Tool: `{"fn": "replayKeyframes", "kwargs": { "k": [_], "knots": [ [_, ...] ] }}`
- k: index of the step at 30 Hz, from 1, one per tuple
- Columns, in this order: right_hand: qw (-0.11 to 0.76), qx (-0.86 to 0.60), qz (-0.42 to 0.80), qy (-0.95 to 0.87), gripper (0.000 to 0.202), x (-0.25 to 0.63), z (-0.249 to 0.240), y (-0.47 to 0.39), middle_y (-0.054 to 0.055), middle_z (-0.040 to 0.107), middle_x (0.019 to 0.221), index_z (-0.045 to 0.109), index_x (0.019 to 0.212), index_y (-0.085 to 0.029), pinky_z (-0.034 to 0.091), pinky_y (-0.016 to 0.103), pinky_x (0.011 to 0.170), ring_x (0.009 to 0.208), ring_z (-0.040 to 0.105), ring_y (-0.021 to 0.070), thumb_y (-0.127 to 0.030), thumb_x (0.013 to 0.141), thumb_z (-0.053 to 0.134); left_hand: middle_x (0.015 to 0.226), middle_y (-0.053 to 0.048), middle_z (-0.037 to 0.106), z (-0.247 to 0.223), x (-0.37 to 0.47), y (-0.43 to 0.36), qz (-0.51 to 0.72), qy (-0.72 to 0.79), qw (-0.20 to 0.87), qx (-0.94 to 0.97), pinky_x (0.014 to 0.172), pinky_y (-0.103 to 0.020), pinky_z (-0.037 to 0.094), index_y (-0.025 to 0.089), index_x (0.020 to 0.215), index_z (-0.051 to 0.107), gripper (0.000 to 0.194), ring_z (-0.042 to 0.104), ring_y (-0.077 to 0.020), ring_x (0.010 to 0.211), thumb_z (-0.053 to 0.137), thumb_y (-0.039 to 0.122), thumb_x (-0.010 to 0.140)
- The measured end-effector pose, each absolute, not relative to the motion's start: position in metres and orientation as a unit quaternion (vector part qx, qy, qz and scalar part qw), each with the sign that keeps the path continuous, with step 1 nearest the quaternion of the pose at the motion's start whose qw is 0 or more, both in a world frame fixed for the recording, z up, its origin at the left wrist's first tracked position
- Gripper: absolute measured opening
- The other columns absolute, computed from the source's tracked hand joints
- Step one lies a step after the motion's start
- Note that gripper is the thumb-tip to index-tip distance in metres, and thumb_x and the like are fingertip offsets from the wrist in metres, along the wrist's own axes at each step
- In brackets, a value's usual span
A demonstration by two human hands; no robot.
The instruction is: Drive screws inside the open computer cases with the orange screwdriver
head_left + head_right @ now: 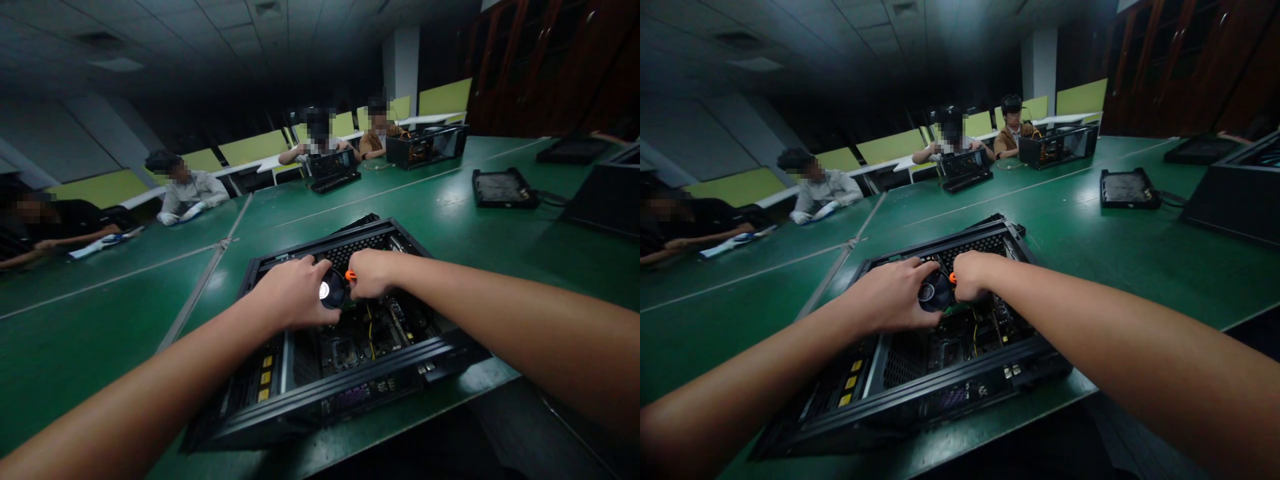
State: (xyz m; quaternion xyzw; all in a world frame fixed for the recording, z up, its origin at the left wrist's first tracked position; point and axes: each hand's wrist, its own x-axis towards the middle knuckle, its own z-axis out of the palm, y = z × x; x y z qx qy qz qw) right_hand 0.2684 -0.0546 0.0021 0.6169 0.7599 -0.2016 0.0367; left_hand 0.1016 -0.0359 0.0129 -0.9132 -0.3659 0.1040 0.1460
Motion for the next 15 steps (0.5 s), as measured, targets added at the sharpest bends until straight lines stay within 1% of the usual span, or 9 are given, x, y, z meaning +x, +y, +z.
{"fn": "replayKeyframes", "kwargs": {
  "k": [2, 4, 6, 8, 11, 15],
  "knots": [
    [-0.002, 0.619, -0.165, 0.768, 0.035, 0.268, -0.004, -0.057, 0.012, 0.075, 0.095, 0.076, 0.098, -0.016, 0.05, 0.029, 0.062, 0.087, 0.07, 0.0291, -0.03, 0.066, 0.077, 0.108, -0.015, 0.07, 0.017, 0.103, -0.029, 0.125, -0.361, 0.112, -0.917, 0.081, -0.039, 0.053, 0.018, 0.13, 0.056, 0.08, 0.068, -0.0346, 0.094, 0.06, 0.066, 0.066],
    [-0.034, 0.627, -0.142, 0.765, 0.037, 0.267, -0.009, -0.059, 0.009, 0.075, 0.099, 0.074, 0.101, -0.022, 0.051, 0.03, 0.065, 0.091, 0.07, 0.0288, -0.029, 0.065, 0.076, 0.103, -0.013, 0.073, 0.02, 0.103, -0.022, 0.144, -0.361, 0.075, -0.918, 0.08, -0.038, 0.052, 0.019, 0.124, 0.061, 0.073, 0.069, -0.0329, 0.092, 0.057, 0.066, 0.068],
    [-0.052, 0.638, -0.131, 0.757, 0.032, 0.265, -0.014, -0.06, 0.007, 0.075, 0.097, 0.075, 0.099, -0.025, 0.052, 0.03, 0.065, 0.088, 0.071, 0.0277, -0.026, 0.067, 0.072, 0.1, -0.012, 0.074, 0.022, 0.104, -0.016, 0.166, -0.36, 0.042, -0.917, 0.079, -0.037, 0.052, 0.02, 0.119, 0.064, 0.066, 0.069, -0.0317, 0.09, 0.055, 0.064, 0.071],
    [-0.064, 0.649, -0.126, 0.747, 0.028, 0.263, -0.017, -0.06, 0.007, 0.076, 0.093, 0.076, 0.095, -0.026, 0.053, 0.031, 0.064, 0.084, 0.072, 0.0278, -0.026, 0.068, 0.069, 0.103, -0.012, 0.074, 0.021, 0.103, -0.011, 0.181, -0.358, 0.018, -0.916, 0.08, -0.037, 0.052, 0.02, 0.118, 0.065, 0.063, 0.069, -0.0313, 0.092, 0.054, 0.062, 0.073],
    [-0.078, 0.652, -0.124, 0.744, 0.024, 0.26, -0.018, -0.061, 0.008, 0.076, 0.088, 0.077, 0.091, -0.026, 0.052, 0.032, 0.062, 0.081, 0.072, 0.0278, -0.028, 0.069, 0.067, 0.114, -0.013, 0.072, 0.018, 0.103, -0.004, 0.194, -0.358, -0.012, -0.913, 0.085, -0.037, 0.051, 0.021, 0.124, 0.063, 0.064, 0.068, -0.0313, 0.1, 0.051, 0.062, 0.076],
    [-0.089, 0.627, -0.133, 0.762, 0.023, 0.262, -0.019, -0.061, 0.005, 0.076, 0.083, 0.078, 0.087, -0.028, 0.049, 0.027, 0.058, 0.077, 0.071, 0.0246, -0.023, 0.071, 0.062, 0.122, -0.017, 0.069, 0.015, 0.104, 0.002, 0.215, -0.368, -0.034, -0.904, 0.09, -0.038, 0.05, 0.015, 0.13, 0.059, 0.071, 0.065, -0.0328, 0.108, 0.047, 0.061, 0.078]
  ]
}}
